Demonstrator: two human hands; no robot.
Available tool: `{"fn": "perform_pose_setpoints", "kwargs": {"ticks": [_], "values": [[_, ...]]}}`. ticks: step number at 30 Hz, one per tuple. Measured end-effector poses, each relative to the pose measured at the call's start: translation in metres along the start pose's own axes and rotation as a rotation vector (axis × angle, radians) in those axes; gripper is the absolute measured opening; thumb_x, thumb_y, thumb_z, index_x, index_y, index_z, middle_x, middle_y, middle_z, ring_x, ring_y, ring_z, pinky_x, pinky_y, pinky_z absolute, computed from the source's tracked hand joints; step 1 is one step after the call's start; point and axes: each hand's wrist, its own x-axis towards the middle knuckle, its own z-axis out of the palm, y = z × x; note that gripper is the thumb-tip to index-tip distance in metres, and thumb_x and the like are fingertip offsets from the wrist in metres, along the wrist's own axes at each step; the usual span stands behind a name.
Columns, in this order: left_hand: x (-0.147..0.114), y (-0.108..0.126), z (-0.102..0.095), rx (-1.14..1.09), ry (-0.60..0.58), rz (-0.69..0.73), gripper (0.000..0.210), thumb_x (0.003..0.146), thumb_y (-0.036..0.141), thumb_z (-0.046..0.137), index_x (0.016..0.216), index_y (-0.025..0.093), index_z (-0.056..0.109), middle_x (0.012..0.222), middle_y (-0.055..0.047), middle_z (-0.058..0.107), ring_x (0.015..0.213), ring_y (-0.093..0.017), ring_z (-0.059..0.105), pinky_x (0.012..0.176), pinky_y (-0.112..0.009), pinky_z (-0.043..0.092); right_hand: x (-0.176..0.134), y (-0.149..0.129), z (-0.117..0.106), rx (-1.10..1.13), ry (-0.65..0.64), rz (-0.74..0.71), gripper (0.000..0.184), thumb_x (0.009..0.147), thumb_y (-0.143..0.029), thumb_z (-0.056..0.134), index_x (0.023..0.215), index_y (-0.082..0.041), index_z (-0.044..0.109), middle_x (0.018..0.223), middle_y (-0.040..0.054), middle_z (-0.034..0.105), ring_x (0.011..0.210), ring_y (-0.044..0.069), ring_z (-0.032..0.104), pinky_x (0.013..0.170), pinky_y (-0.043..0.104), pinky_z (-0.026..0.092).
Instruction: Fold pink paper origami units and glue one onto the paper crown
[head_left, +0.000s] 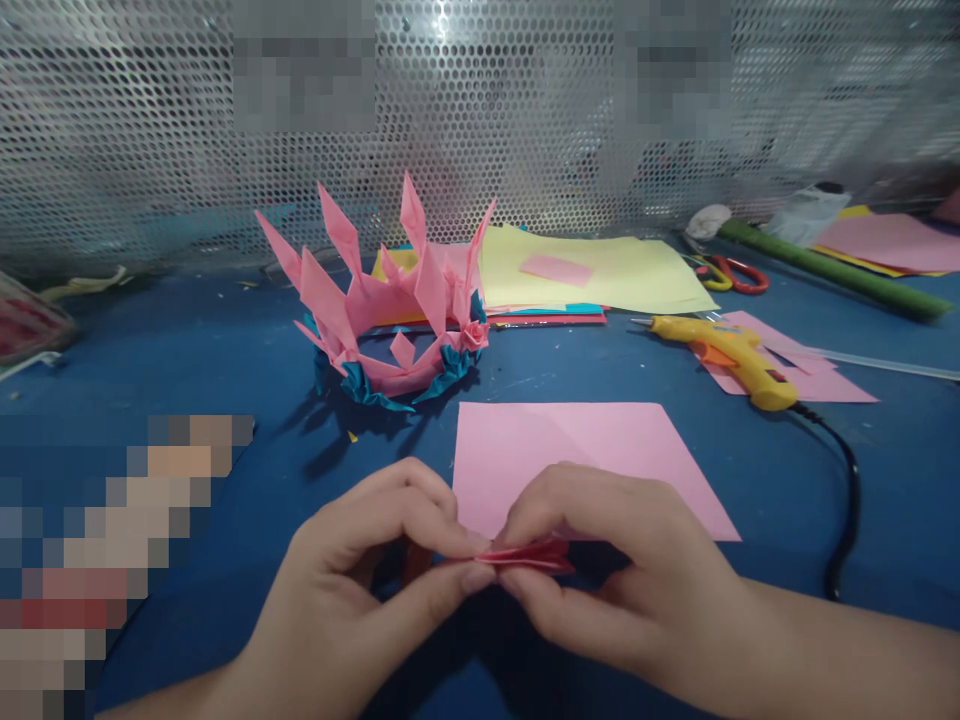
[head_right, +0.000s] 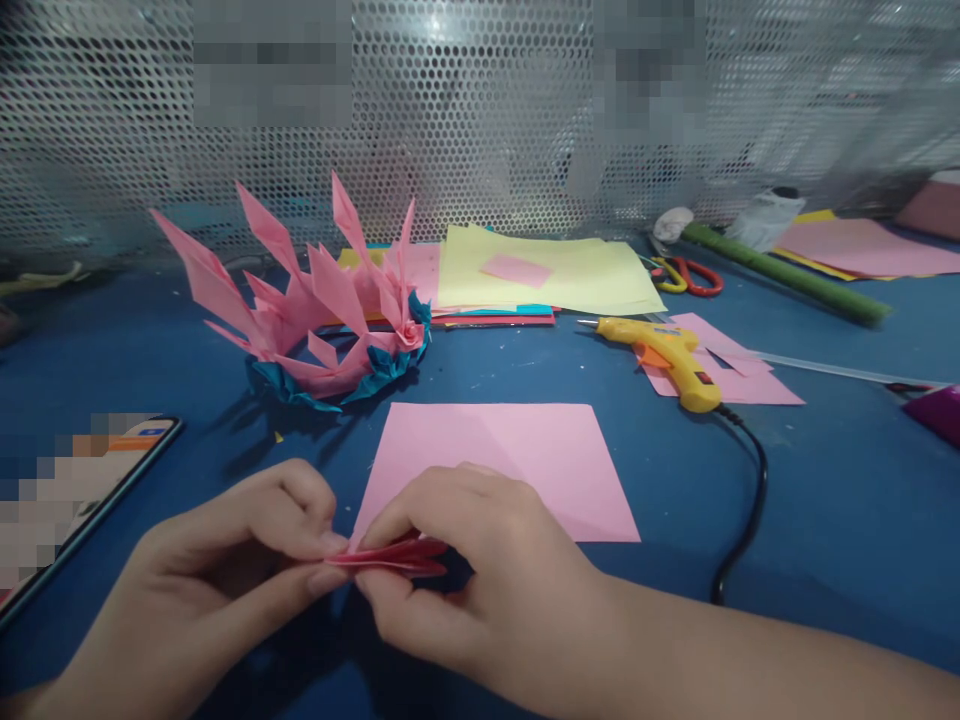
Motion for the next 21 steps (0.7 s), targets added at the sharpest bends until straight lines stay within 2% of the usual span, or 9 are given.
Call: {"fn": "perform_pose_setpoints", "kwargs": {"ticks": [9, 13, 18, 21], "values": [[-0.0031, 0.0038, -0.0005, -0.007, -0.017, -0.005, 0.022, 0.074, 0.007, 0.076, 0.064, 0.026, 0.074, 0.069, 0.006, 0.062, 0.063, -0.009, 0.061, 0.060, -0.014, 0.051, -0.0032, 0.0030, 0.0013, 0.003, -0.076, -0.031, 0.006, 0.087, -0.009, 0.069, 0.084, -0.014, 0.069, 0.079, 0.0020, 0.072, 0.067, 0.009, 0.062, 0.066, 0.016, 0.049], [0.0021, 0.0030, 0.0017, -0.083, -0.078, -0.038, 0.019, 0.081, 0.010, 0.073, 0.069, 0.025, 0.070, 0.072, 0.006, 0.063, 0.065, -0.009, 0.062, 0.063, -0.014, 0.052, -0.0027, -0.0002, 0.0015, 0.091, -0.082, 0.111, 0.009, 0.089, -0.014, 0.067, 0.080, -0.015, 0.069, 0.070, -0.0006, 0.068, 0.059, 0.008, 0.058, 0.058, 0.015, 0.047], [0.0001, -0.0011, 0.0052, -0.176, -0.179, -0.208, 0.014, 0.083, 0.017, 0.075, 0.081, 0.025, 0.064, 0.075, 0.006, 0.066, 0.069, -0.011, 0.065, 0.066, -0.016, 0.054, -0.0012, -0.0009, 0.0038, 0.311, -0.085, 0.365, 0.012, 0.092, -0.024, 0.065, 0.081, -0.019, 0.062, 0.072, -0.0004, 0.069, 0.061, 0.010, 0.061, 0.057, 0.018, 0.048], [-0.0058, -0.0048, 0.0065, -0.193, -0.147, -0.197, 0.018, 0.088, 0.016, 0.070, 0.091, 0.030, 0.060, 0.078, 0.009, 0.067, 0.070, -0.010, 0.067, 0.067, -0.016, 0.055, 0.0002, -0.0009, 0.0052, 0.433, -0.098, 0.460, 0.016, 0.094, -0.028, 0.064, 0.081, -0.020, 0.057, 0.070, -0.0011, 0.067, 0.060, 0.010, 0.060, 0.056, 0.019, 0.047]]}}
